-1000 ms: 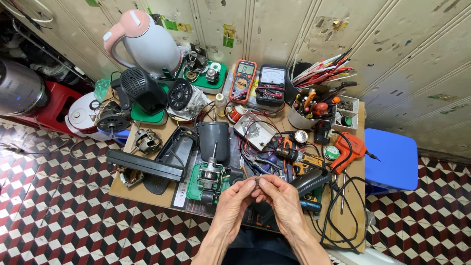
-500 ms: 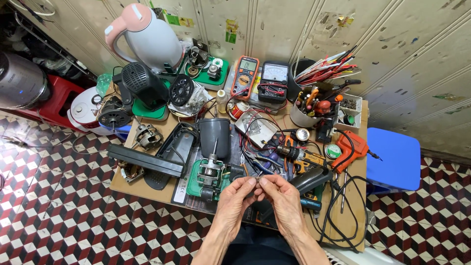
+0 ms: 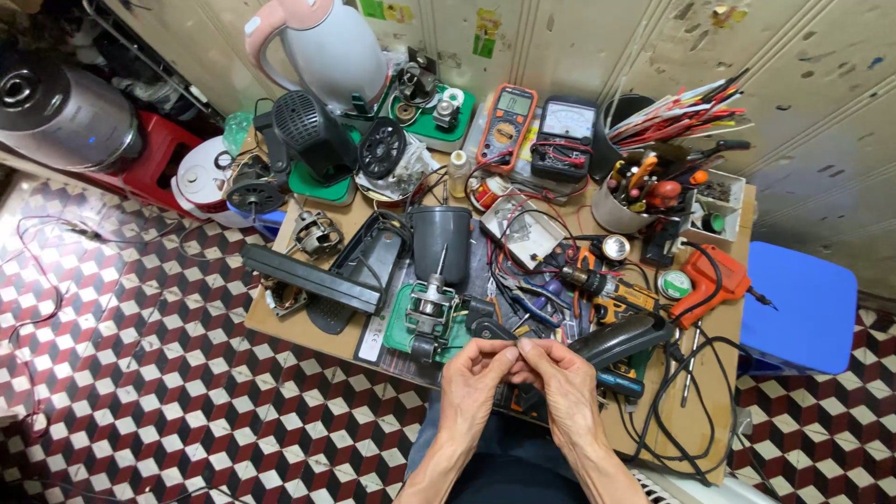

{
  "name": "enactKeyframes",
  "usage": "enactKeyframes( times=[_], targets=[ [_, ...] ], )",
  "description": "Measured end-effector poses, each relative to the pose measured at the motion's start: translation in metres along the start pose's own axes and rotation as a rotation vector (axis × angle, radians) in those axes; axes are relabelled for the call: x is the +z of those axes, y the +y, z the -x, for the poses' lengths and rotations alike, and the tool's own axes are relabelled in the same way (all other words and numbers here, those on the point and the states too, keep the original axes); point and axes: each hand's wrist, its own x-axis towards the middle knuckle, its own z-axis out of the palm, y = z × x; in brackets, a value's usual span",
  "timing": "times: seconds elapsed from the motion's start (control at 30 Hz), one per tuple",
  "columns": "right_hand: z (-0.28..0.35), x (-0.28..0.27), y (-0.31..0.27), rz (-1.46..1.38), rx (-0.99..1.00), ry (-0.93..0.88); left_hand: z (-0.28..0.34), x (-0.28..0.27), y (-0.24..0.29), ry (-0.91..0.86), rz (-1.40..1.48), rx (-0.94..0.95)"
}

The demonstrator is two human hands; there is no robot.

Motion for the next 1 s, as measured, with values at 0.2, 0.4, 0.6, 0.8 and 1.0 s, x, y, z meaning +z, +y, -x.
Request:
enactKeyframes(
  times=[0.2, 0.4, 0.6, 0.8, 1.0],
  targets=[
    [0.011, 0.010, 0.023, 0.029, 0.172, -0.028, 0.016, -0.026, 0.005, 0.077, -0.252, 0.087],
    [0.012, 0.024, 0.040, -0.131, 0.346, -0.038, 0.021, -0.054, 0.017, 0.036, -0.395, 0.083],
    [-0.003, 0.039, 0.085, -0.139, 0.339, 0.080, -0.004, -0.102, 0.034, -0.021, -0.554, -0.109],
    [-0.040, 0.060, 0.154, -0.094, 0.126, 0.393, -0.070, -0.189, 0.027, -0.078, -0.644, -0.163],
    [-0.063, 0.085, 0.171, 0.089, -0.027, 0.531, -0.120, -0.225, -0.002, -0.304, -0.678, -0.150]
  ],
)
